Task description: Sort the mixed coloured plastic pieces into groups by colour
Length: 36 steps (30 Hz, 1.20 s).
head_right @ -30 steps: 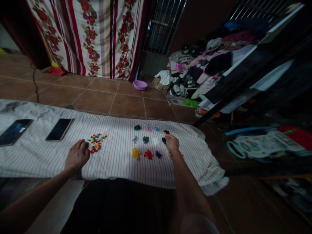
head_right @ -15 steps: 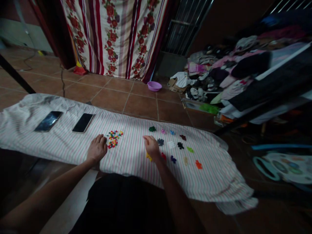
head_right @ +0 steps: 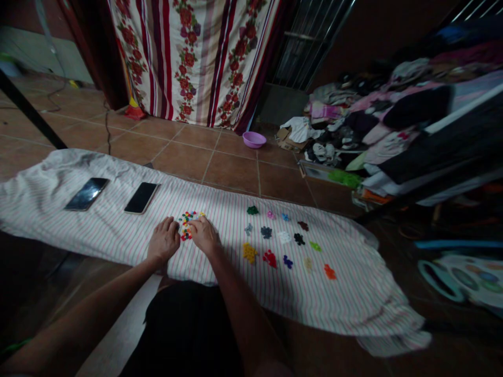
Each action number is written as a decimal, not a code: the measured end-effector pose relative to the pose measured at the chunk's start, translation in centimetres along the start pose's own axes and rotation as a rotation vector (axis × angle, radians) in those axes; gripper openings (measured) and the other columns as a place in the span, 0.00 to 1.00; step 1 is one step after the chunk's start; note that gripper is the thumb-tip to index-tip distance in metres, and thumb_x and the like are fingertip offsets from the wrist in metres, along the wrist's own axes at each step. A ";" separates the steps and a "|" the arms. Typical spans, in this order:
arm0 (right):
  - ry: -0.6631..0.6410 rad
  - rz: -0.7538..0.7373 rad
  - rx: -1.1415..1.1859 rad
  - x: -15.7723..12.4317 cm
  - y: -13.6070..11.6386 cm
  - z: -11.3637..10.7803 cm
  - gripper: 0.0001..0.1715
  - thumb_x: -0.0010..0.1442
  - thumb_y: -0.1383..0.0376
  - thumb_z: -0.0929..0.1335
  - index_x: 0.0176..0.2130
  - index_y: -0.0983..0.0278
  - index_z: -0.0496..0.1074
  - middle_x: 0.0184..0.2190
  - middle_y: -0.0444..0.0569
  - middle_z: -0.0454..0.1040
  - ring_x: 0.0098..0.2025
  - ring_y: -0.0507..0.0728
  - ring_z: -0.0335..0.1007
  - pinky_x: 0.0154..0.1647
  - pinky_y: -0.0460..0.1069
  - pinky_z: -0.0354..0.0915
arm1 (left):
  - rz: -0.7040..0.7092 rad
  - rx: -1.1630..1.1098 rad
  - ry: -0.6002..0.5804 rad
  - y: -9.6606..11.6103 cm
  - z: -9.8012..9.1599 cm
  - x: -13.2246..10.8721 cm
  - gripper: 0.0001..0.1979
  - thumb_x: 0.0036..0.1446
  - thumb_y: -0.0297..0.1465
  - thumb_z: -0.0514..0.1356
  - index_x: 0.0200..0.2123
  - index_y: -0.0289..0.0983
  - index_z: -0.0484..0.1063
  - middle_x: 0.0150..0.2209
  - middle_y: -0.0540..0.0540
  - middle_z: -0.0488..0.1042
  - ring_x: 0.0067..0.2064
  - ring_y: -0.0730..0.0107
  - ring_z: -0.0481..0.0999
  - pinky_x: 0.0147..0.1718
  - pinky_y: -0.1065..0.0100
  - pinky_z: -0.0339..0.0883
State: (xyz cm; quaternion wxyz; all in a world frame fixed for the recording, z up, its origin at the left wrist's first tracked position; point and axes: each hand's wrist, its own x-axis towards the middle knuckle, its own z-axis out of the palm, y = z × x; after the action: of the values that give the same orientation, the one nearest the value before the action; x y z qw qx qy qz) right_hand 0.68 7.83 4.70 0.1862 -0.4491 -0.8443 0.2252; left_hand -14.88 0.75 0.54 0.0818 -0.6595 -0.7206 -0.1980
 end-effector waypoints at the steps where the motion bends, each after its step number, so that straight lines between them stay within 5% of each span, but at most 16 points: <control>1: -0.011 0.005 -0.020 0.4 -0.5 -0.1 0.17 0.66 0.66 0.61 0.47 0.58 0.78 0.44 0.50 0.73 0.46 0.54 0.70 0.49 0.47 0.65 | -0.001 -0.001 -0.002 0.0 0.0 0.0 0.15 0.60 0.29 0.50 0.47 0.33 0.69 0.57 0.33 0.68 0.61 0.49 0.64 0.58 0.53 0.60; 18: -0.117 0.228 -0.290 3.2 -2.9 0.4 0.13 0.66 0.63 0.63 0.45 0.60 0.76 0.46 0.52 0.74 0.49 0.55 0.68 0.48 0.47 0.63 | -0.014 -0.043 0.002 0.3 -0.4 0.0 0.15 0.60 0.29 0.50 0.47 0.34 0.70 0.57 0.33 0.69 0.62 0.50 0.64 0.58 0.52 0.60; 28: -0.030 0.286 -0.196 3.4 -2.6 1.4 0.13 0.65 0.62 0.63 0.43 0.60 0.75 0.44 0.51 0.76 0.46 0.57 0.72 0.45 0.50 0.65 | 0.020 -0.016 0.047 0.1 -0.1 -0.3 0.15 0.59 0.29 0.50 0.47 0.34 0.69 0.56 0.33 0.69 0.60 0.50 0.66 0.56 0.52 0.61; 36: 0.015 0.357 -0.102 2.3 -3.7 -0.1 0.10 0.63 0.64 0.63 0.42 0.59 0.73 0.42 0.49 0.78 0.43 0.56 0.73 0.42 0.48 0.65 | 0.019 -0.012 0.038 0.1 -0.2 -0.2 0.14 0.60 0.30 0.50 0.47 0.34 0.69 0.56 0.33 0.69 0.60 0.50 0.66 0.55 0.52 0.62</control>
State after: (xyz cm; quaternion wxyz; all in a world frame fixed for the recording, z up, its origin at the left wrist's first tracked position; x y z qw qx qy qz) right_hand -3.02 7.95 7.08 0.1264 -0.6024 -0.7601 0.2082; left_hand -14.82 0.46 0.66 0.0935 -0.6629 -0.7114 -0.2140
